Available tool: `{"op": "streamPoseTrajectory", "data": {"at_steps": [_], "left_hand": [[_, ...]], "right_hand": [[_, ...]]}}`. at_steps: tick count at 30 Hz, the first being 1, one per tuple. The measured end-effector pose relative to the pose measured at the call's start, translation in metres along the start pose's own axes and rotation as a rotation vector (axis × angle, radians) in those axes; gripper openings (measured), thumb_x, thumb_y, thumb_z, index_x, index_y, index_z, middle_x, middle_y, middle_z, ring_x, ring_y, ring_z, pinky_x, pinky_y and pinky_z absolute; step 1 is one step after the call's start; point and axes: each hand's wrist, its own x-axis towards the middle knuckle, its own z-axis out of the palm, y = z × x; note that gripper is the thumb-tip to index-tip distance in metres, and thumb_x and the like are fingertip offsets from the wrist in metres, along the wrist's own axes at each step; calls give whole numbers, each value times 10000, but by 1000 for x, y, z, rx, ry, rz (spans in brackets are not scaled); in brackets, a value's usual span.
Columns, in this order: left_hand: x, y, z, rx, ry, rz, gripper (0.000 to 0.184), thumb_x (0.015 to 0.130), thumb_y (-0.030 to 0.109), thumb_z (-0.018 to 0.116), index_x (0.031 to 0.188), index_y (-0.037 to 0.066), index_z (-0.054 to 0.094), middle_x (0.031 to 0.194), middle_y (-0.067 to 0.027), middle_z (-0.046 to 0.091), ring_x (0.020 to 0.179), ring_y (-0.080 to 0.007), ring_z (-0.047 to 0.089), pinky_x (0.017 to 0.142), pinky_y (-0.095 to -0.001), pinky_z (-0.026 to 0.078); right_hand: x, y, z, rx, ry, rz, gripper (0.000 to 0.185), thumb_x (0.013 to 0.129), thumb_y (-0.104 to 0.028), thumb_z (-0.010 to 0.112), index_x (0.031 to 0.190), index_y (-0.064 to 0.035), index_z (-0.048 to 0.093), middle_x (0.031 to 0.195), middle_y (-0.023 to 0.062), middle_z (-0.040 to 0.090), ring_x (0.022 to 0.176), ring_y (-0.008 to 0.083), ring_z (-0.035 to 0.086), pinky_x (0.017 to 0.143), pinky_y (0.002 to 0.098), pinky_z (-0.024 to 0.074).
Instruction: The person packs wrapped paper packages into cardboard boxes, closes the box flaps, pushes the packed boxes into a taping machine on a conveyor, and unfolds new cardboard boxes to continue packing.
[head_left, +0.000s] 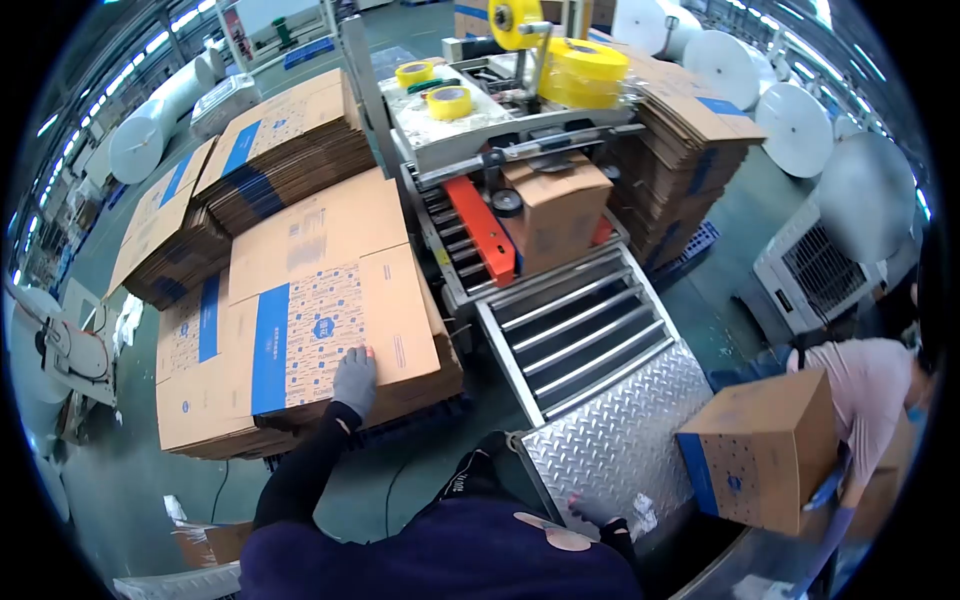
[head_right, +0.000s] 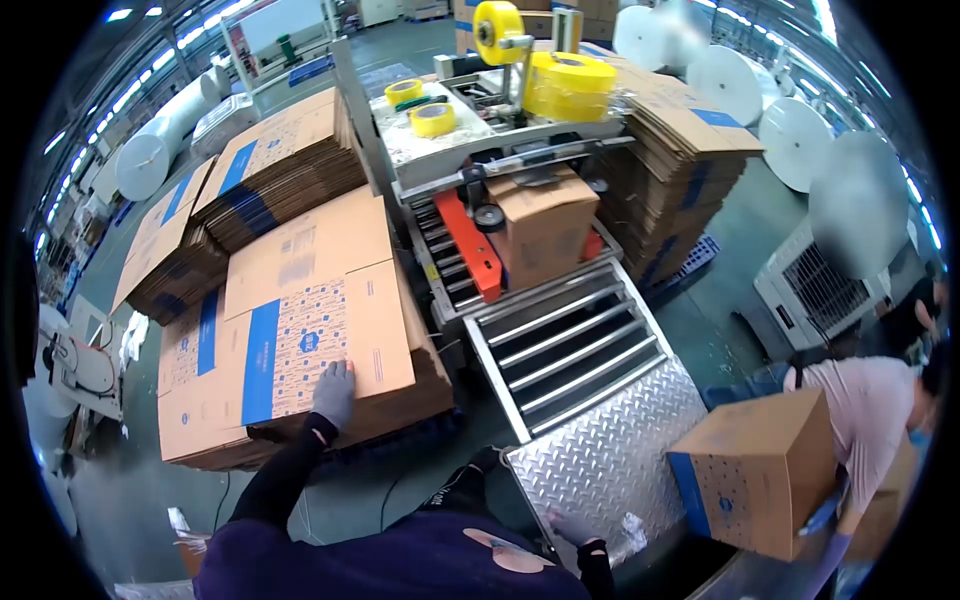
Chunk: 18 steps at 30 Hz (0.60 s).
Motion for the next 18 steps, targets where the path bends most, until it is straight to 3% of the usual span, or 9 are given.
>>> {"op": "streamPoseTrajectory", "data": {"at_steps": [2,4,5,7,9,12,13,15,18], "left_hand": [[-3,33,-74,-60,-59,-31,378,854,119,563,1197,-35,592,1162,-177,629,1017,-286,593,859,-376,480],[-8,85,-166,-105,-39,-4,248,846,111,560,1037,-14,657,1015,-166,675,915,-269,628,778,-365,490],[-21,120,-197,-131,0,29,190,845,102,554,935,-2,685,936,-162,693,876,-262,643,744,-361,490],[-57,199,-245,-244,114,178,215,866,119,554,996,-11,666,934,-160,693,868,-276,649,754,-372,501],[-103,277,-275,-417,260,456,249,887,136,554,1057,-20,646,933,-157,692,860,-289,654,764,-383,512],[-170,367,-285,-640,511,1041,310,918,162,554,1149,-34,617,931,-154,692,848,-309,662,778,-400,529],[-186,386,-284,-687,603,1230,331,928,170,554,1180,-39,607,930,-153,692,844,-316,665,783,-406,534],[-198,393,-281,-746,784,1479,377,949,187,554,1241,-48,587,928,-150,692,835,-329,671,792,-417,546],[-163,323,-313,-884,697,1460,412,901,238,612,1223,-17,577,912,-130,688,816,-323,671,766,-420,538]], "right_hand": [[-53,-14,-8,-154,440,-200,600,969,-466,505,1366,-17,544,1246,269,632,1193,392,594,1012,430,456],[-115,-81,-16,-48,750,-683,604,924,-362,614,1387,8,498,1301,256,588,1202,388,578,1028,432,446],[-157,-134,-16,-39,775,-876,627,895,-340,649,1399,-4,487,1327,249,560,1213,392,564,1029,435,443],[-235,-233,2,-208,739,-1269,692,838,-295,720,1423,-28,467,1379,236,505,1237,400,535,1033,440,436],[-281,-286,35,-436,772,-1430,777,780,-251,792,1447,-52,446,1430,223,450,1260,408,506,1036,445,430],[-279,-255,45,-407,1005,-1045,642,819,-239,764,1404,-103,537,1115,196,679,983,367,675,842,413,534],[-283,-226,27,-244,1052,-1088,456,865,-242,736,1285,-92,639,875,158,718,805,368,695,717,389,548],[-324,-141,0,124,813,-809,368,913,-225,706,1236,-55,657,941,157,727,861,262,715,778,357,536],[-281,77,-2,-267,1258,-742,356,912,-283,712,1171,-40,685,1061,151,725,995,217,684,897,351,515]]}}
